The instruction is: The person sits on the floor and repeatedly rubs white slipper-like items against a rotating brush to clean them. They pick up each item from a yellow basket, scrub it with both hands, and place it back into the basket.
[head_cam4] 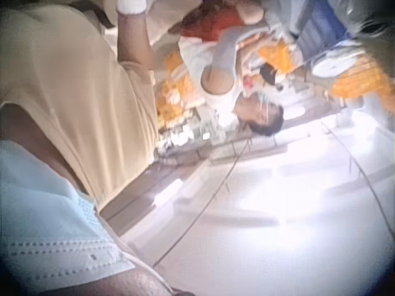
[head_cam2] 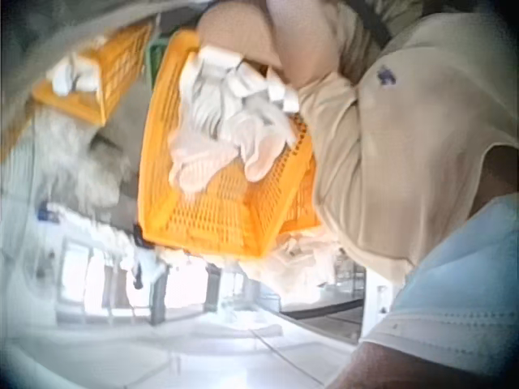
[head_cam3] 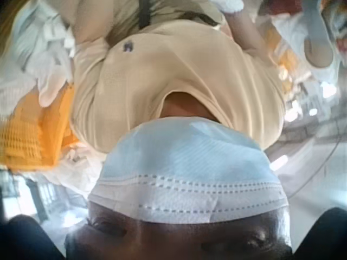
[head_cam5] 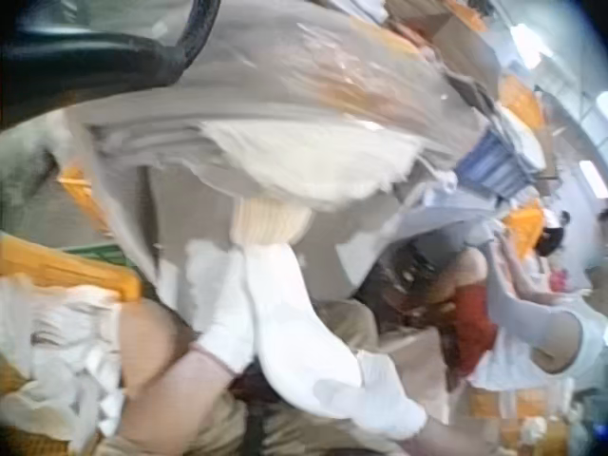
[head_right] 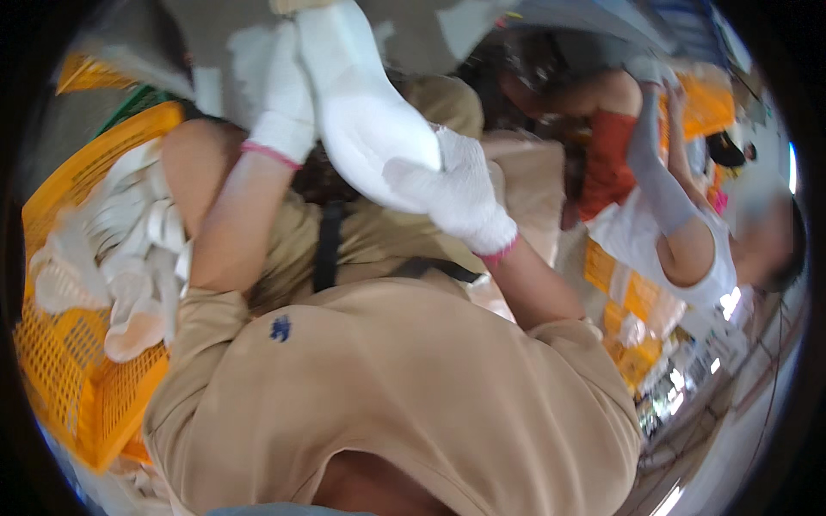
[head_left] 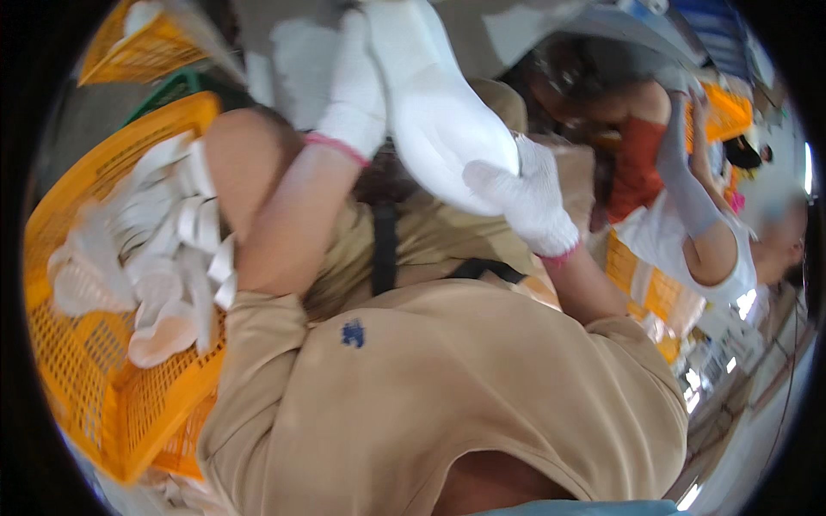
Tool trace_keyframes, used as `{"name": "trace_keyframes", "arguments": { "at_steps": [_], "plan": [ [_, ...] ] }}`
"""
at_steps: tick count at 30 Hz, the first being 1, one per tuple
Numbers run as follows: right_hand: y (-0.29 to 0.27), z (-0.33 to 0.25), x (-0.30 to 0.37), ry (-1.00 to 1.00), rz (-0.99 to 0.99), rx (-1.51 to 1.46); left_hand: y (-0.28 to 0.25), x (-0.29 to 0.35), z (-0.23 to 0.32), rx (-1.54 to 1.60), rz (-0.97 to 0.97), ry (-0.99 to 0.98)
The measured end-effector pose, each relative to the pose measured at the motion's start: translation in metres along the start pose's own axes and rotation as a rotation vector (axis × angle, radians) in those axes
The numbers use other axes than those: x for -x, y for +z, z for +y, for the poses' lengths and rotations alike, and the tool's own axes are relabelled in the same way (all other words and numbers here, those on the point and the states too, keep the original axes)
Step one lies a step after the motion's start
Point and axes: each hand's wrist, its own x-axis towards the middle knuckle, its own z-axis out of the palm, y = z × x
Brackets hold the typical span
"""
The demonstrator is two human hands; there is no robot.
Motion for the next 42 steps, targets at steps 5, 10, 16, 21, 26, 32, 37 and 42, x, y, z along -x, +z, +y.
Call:
{"name": "trace_keyframes", "arguments": {
  "at_steps": [5,10,16,21,26,32,37,42],
  "plan": [
    [-0.017,0.048,0.01,0.044,0.054,-0.357,-0.014,-0.014,-0.004,-0.399,-0.62,0.273],
    [-0.063,0.047,0.025,0.087,0.136,0.271,-0.012,0.035,0.031,-2.088,-0.464,0.687],
    [-0.182,0.152,0.144,0.309,0.023,1.319,-0.11,0.151,0.151,-1.841,0.585,0.841],
    [-0.161,0.164,0.096,0.186,-0.204,1.481,-0.252,0.101,0.187,-2.304,0.36,0.725],
    [-0.097,0.064,0.021,-0.199,0.042,0.98,-0.197,0.129,0.23,-1.99,0.453,0.734],
    [0.03,-0.025,0.027,-0.447,-0.003,0.426,0.0,0.225,0.174,-2.017,-0.264,0.943],
    [0.016,-0.054,0.02,-0.282,0.127,0.424,0.043,0.185,0.061,-1.694,-0.454,1.386],
    [-0.062,-0.02,0.053,-0.002,0.593,0.109,0.018,0.101,0.005,-1.14,-0.274,0.808]
  ]
}}
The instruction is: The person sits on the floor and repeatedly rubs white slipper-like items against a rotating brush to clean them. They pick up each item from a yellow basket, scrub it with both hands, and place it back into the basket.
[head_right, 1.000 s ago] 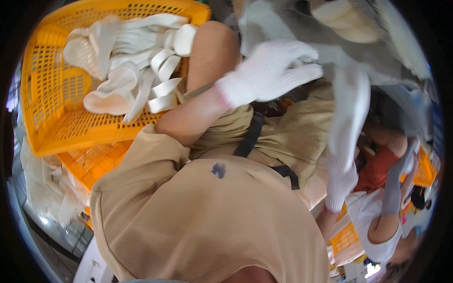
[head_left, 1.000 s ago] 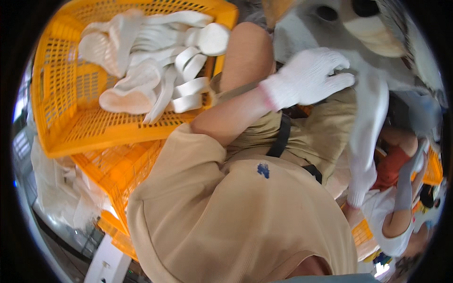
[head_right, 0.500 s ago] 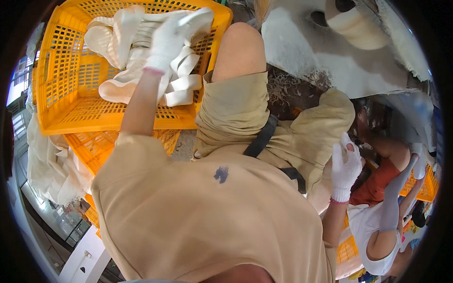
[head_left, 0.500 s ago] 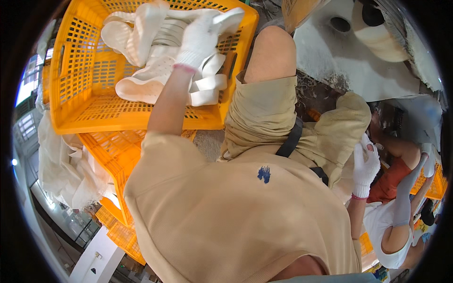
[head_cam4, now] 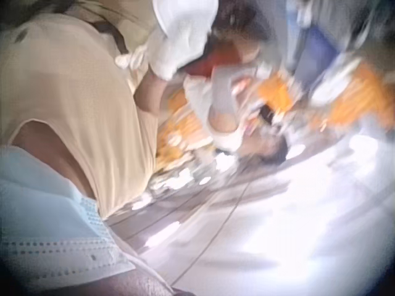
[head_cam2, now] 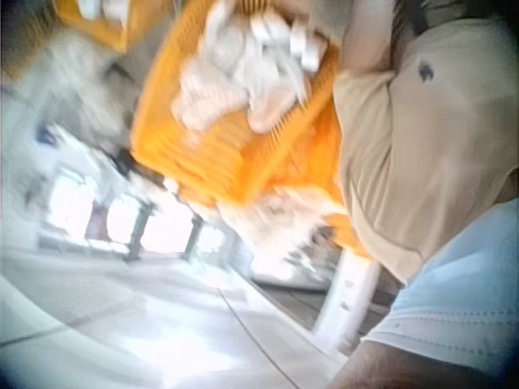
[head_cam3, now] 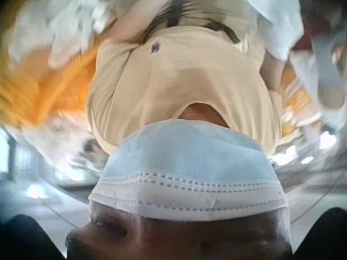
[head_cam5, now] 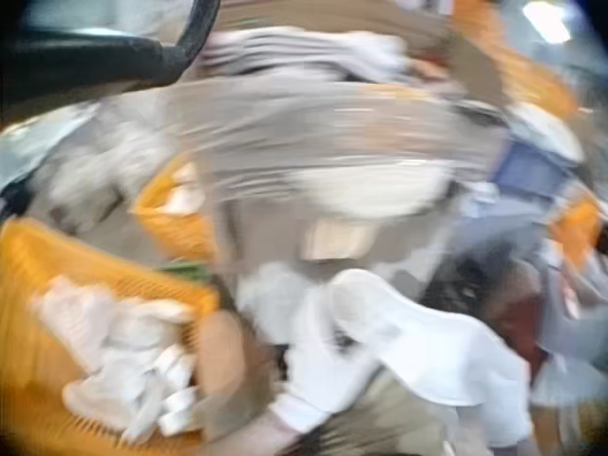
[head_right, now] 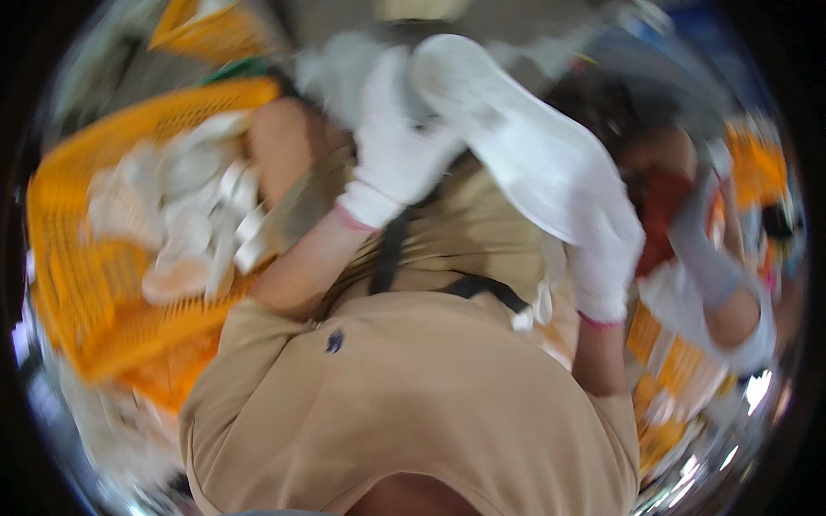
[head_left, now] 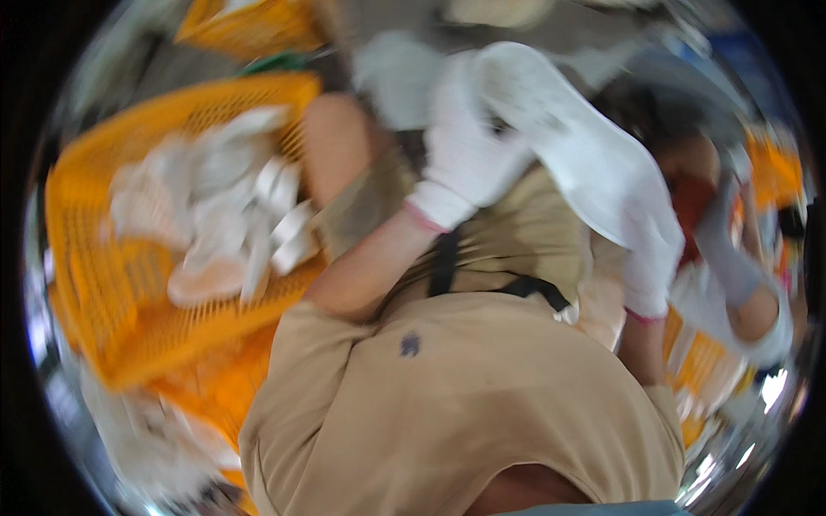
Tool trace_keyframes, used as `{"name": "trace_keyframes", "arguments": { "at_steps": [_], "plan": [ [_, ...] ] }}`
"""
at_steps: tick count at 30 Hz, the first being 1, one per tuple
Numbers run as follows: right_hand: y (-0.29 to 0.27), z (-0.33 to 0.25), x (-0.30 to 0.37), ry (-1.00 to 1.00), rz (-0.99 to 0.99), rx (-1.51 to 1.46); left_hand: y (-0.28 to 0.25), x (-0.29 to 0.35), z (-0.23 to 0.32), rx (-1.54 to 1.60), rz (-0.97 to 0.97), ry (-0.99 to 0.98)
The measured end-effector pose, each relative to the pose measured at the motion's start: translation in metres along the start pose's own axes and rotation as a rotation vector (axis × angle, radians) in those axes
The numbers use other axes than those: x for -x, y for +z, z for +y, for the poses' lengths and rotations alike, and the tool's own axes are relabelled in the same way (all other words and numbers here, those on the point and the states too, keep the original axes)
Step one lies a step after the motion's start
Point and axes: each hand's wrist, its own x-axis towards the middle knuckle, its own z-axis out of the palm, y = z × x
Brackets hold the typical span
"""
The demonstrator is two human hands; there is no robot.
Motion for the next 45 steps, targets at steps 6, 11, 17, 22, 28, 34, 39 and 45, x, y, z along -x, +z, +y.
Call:
{"name": "trace_keyframes", "arguments": {
  "at_steps": [6,11,17,22,28,34,39,45],
  "plan": [
    [0.015,0.01,0.024,-0.329,-0.069,0.088,0.095,-0.022,-0.027,1.148,-0.04,-0.816],
    [0.031,-0.029,-0.035,-0.376,-0.005,0.093,0.114,-0.08,-0.024,1.16,-0.051,-0.726],
    [0.083,-0.017,-0.124,-0.578,-0.038,0.275,0.104,-0.143,-0.098,0.798,-0.14,-0.631],
    [0.114,-0.016,-0.157,-0.525,-0.095,0.161,0.057,-0.149,-0.136,0.629,-0.033,-0.792],
    [0.135,-0.02,-0.195,-0.567,-0.094,0.327,-0.012,-0.088,-0.088,-0.404,-0.191,-0.435],
    [0.121,-0.046,-0.168,-0.34,-0.204,0.357,0.051,-0.065,-0.053,0.611,-0.112,-0.834],
    [0.057,-0.036,-0.11,-0.437,-0.261,0.23,0.125,-0.088,-0.048,1.031,0.221,-0.719],
    [0.086,-0.022,-0.148,-0.513,0.044,0.246,0.105,-0.148,-0.102,0.732,-0.169,-0.793]
  ]
}}
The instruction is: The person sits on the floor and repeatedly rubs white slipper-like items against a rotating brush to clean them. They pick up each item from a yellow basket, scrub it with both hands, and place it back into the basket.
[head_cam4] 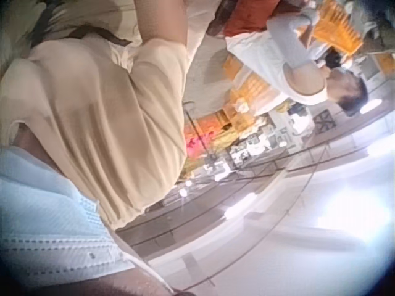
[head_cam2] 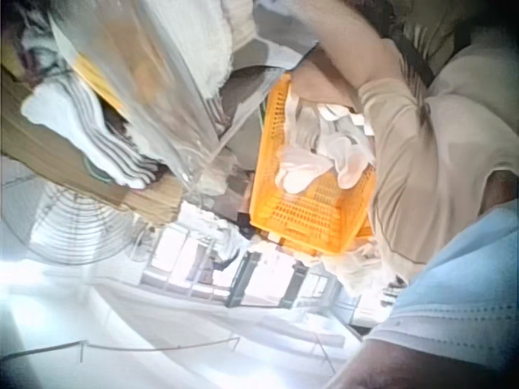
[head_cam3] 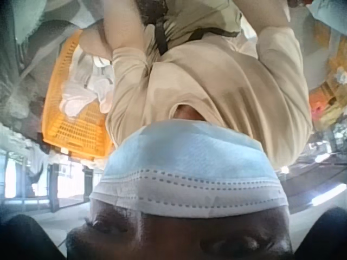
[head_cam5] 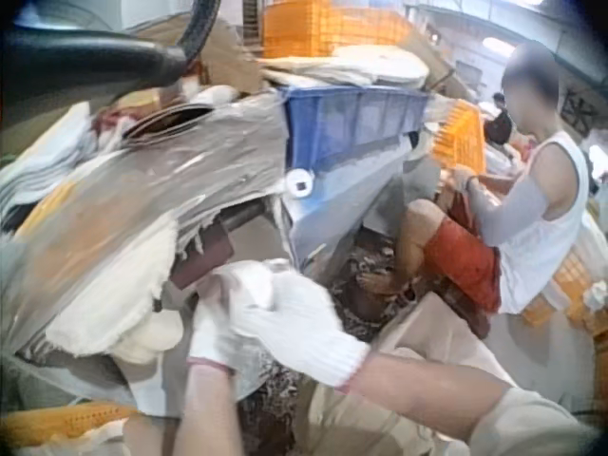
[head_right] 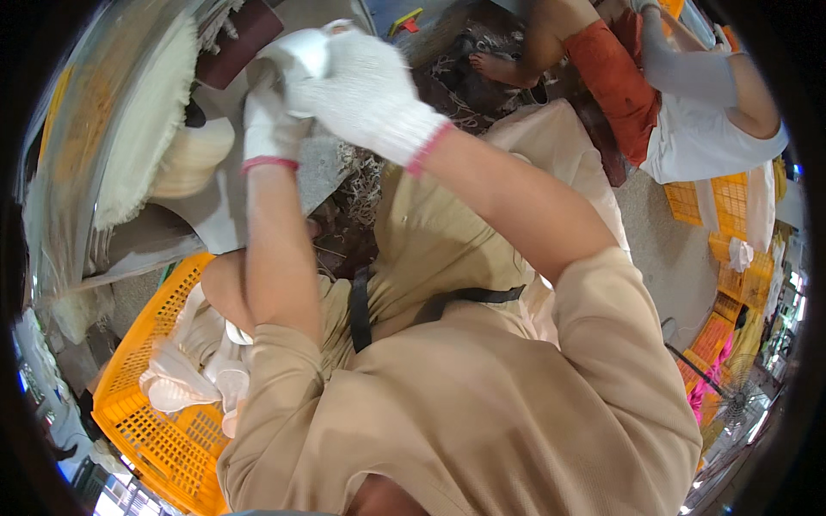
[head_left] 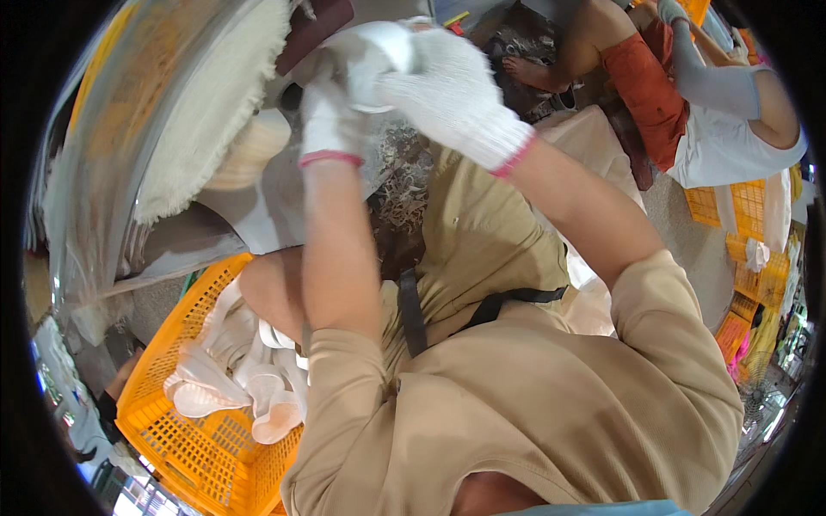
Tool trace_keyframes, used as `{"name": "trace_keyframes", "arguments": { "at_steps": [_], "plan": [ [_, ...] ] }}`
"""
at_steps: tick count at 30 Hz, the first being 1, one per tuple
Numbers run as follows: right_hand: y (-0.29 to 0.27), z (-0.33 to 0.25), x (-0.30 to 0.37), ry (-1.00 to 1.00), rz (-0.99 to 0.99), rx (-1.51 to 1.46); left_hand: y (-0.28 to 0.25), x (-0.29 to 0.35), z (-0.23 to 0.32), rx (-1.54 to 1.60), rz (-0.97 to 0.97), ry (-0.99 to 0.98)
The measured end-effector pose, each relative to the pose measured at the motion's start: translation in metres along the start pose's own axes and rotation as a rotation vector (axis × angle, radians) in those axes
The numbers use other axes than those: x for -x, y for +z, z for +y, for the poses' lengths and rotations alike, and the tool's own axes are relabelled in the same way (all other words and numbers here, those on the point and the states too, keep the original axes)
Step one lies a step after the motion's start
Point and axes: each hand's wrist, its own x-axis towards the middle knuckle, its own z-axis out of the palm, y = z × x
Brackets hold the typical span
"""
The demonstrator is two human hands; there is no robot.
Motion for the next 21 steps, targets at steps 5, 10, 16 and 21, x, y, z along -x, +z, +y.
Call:
{"name": "trace_keyframes", "arguments": {
  "at_steps": [5,10,16,21],
  "plan": [
    [0.05,0.019,-0.051,0.218,-0.094,0.021,-0.065,0.052,0.021,-1.326,0.499,0.258],
    [0.052,0.02,-0.052,0.222,-0.222,0.017,-0.024,0.109,-0.016,-0.862,0.296,0.139],
    [-0.021,-0.028,0.025,-0.471,-0.2,0.386,0.004,0.025,-0.023,-0.139,0.104,0.408],
    [-0.016,0.012,0.048,-0.704,-0.349,0.562,-0.03,0.074,-0.019,-0.064,-0.207,-0.022]
  ]
}}
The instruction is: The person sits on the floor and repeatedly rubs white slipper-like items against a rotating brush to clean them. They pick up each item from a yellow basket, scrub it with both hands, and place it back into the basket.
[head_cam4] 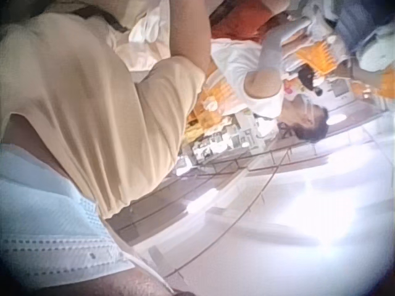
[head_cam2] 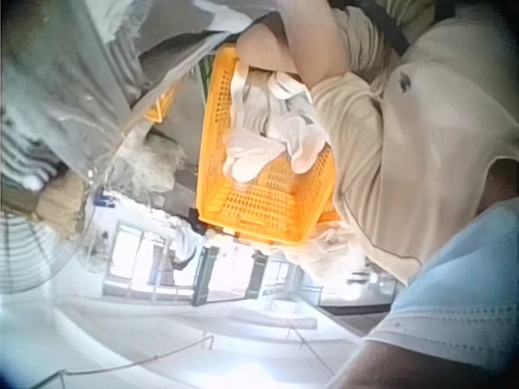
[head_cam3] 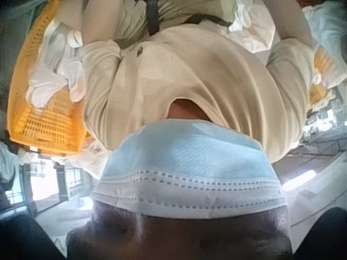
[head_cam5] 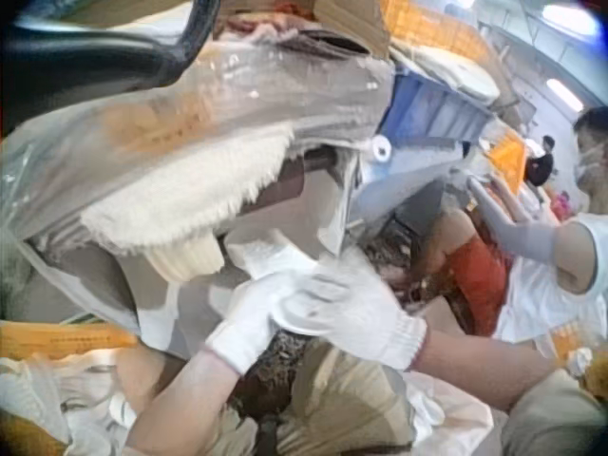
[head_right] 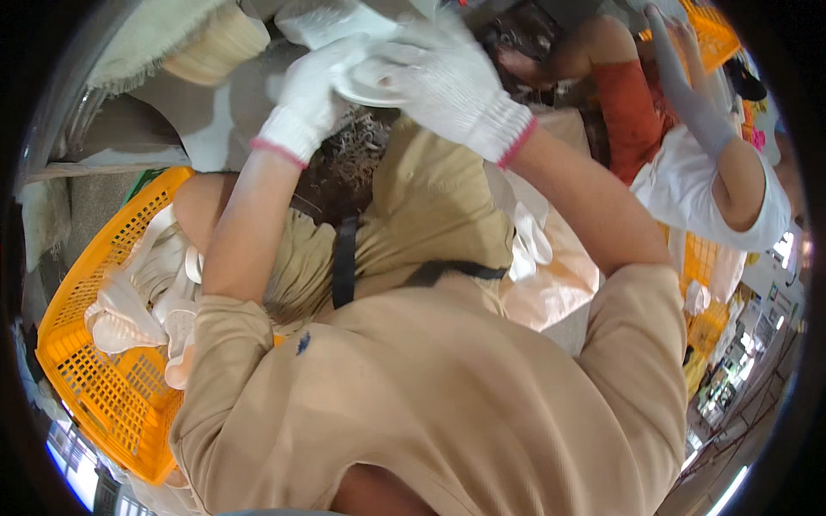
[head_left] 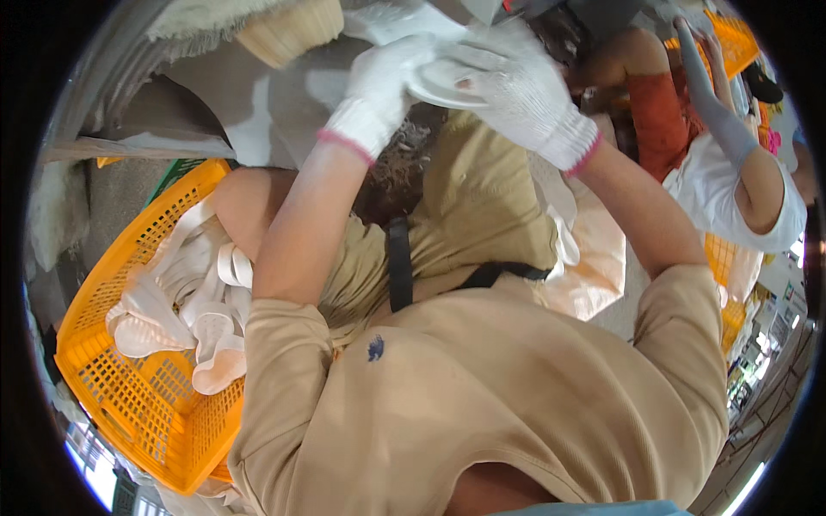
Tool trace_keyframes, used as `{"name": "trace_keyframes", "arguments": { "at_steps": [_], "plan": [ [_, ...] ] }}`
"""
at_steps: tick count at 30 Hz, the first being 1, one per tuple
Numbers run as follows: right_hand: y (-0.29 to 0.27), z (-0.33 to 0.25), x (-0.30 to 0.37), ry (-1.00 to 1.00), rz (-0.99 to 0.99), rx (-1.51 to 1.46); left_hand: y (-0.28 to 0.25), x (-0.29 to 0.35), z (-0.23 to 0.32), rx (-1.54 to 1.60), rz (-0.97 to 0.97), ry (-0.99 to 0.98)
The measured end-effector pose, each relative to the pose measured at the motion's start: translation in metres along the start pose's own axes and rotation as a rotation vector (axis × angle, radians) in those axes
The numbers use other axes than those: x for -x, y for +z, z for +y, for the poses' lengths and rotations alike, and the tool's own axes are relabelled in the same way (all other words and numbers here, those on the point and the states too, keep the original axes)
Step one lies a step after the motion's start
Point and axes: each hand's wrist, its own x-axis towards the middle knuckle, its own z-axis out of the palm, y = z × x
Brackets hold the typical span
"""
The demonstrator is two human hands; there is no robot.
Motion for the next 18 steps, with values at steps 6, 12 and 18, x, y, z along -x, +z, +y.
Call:
{"name": "trace_keyframes", "arguments": {
  "at_steps": [6,12,18],
  "plan": [
    [0.002,-0.102,-0.026,0.015,0.217,-0.444,-0.008,0.06,0.028,0.765,0.009,0.004],
    [0.025,-0.086,-0.085,0.177,0.08,-0.302,-0.04,0.023,0.03,0.092,0.487,0.3],
    [0.04,-0.093,-0.083,0.26,0.264,-0.29,-0.042,0.02,0.022,0.084,0.092,0.242]
  ]
}}
